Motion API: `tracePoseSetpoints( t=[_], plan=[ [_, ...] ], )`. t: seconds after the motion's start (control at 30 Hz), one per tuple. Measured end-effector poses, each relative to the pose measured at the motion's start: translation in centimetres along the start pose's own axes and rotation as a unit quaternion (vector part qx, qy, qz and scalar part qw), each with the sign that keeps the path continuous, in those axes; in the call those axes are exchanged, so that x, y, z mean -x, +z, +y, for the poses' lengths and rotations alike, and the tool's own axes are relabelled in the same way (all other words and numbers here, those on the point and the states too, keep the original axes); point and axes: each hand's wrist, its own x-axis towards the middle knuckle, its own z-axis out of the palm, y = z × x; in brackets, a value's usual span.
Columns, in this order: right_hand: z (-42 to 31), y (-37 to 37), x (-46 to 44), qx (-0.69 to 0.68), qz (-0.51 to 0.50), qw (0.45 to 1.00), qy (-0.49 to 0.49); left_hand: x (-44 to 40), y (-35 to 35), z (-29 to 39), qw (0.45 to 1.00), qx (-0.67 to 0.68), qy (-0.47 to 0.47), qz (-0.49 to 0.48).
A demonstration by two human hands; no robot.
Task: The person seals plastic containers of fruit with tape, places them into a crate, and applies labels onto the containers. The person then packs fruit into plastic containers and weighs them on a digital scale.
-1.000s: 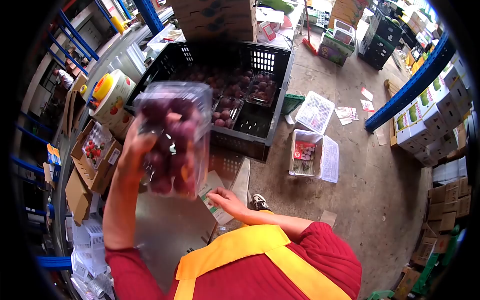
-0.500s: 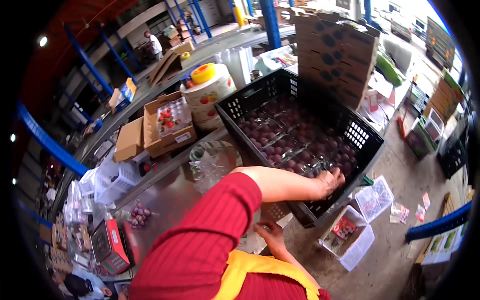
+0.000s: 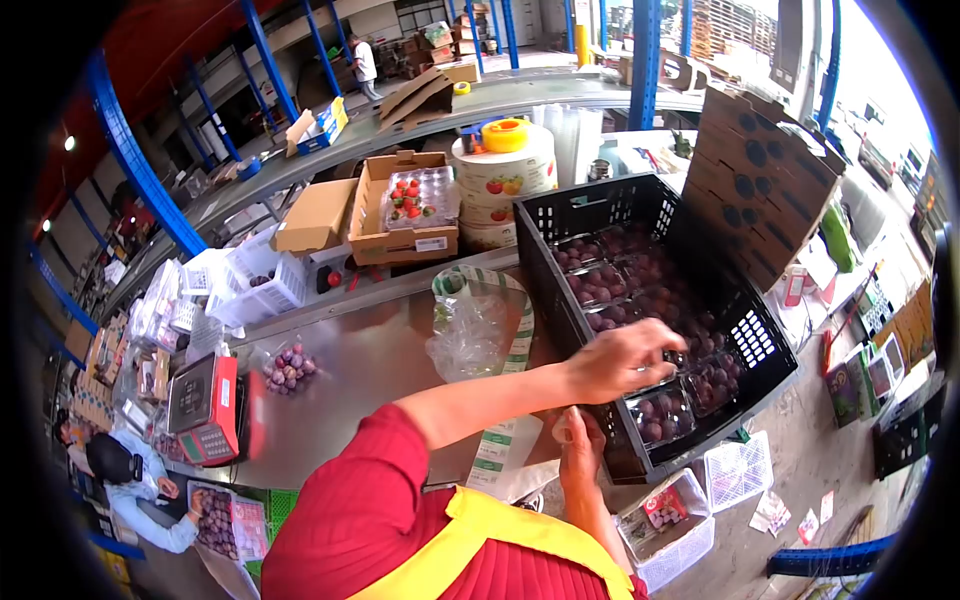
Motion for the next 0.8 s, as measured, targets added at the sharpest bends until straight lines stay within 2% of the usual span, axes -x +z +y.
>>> tracePoseSetpoints(
  t=[0.07, 0.1, 0.13, 0.17, 0.23, 0.27, 0.3, 0.37, 0.4, 0.5, 0.63, 0.7, 0.73, 0.8],
  plan=[
    [0.6, 0.8, -1.5, -0.003, -0.069, 0.997, 0.027, 6.8, -4.7, -0.4, 0.994, -0.063, -0.068, 0.058],
    [0.8, 1.7, -2.0, -0.009, -0.108, 0.993, 0.048, 10.7, -6.2, -2.2, 0.987, -0.156, -0.018, 0.044],
    [1.1, 3.2, -2.1, 0.009, -0.135, 0.989, 0.055, 13.9, -7.6, -1.1, 0.982, -0.078, -0.171, -0.001],
    [1.6, 4.7, -1.9, 0.027, -0.161, 0.985, 0.063, 17.0, -8.5, -1.5, 0.984, -0.052, -0.169, 0.008],
    [3.1, 7.4, -1.1, 0.066, -0.205, 0.969, 0.124, 21.2, -9.8, 0.2, 0.972, -0.046, -0.208, 0.094],
    [4.4, 8.3, -0.7, 0.145, -0.254, 0.953, 0.085, 23.2, -10.5, 0.5, 0.967, -0.015, -0.215, 0.136],
    [5.1, 9.2, -0.3, 0.258, -0.313, 0.914, 0.027, 25.1, -11.2, 0.7, 0.959, 0.018, -0.22, 0.177],
    [6.9, 11.1, 0.8, 0.238, -0.327, 0.906, 0.122, 28.3, -12.4, 1.7, 0.955, 0.011, -0.215, 0.204],
    [7.4, 12.0, 1.4, 0.228, -0.35, 0.894, 0.162, 29.7, -12.8, 2.4, 0.937, 0.078, -0.246, 0.235],
    [10.0, 13.4, 2.3, 0.286, -0.42, 0.845, 0.17, 35.0, -13.0, 1.1, 0.929, 0.046, -0.232, 0.284],
    [11.2, 14.8, 3.6, 0.295, -0.435, 0.82, 0.226, 37.3, -13.7, 1.9, 0.903, 0.037, -0.259, 0.34],
    [12.4, 14.7, 4.0, 0.248, -0.407, 0.84, 0.259, 37.1, -14.5, 2.6, 0.896, 0.008, -0.298, 0.329],
    [13.6, 14.2, 3.9, 0.232, -0.408, 0.849, 0.244, 37.4, -14.8, 2.0, 0.905, -0.029, -0.282, 0.316],
    [14.0, 14.1, 4.8, 0.287, -0.399, 0.846, 0.207, 38.1, -15.3, 1.2, 0.922, -0.085, -0.265, 0.268]
  ],
)
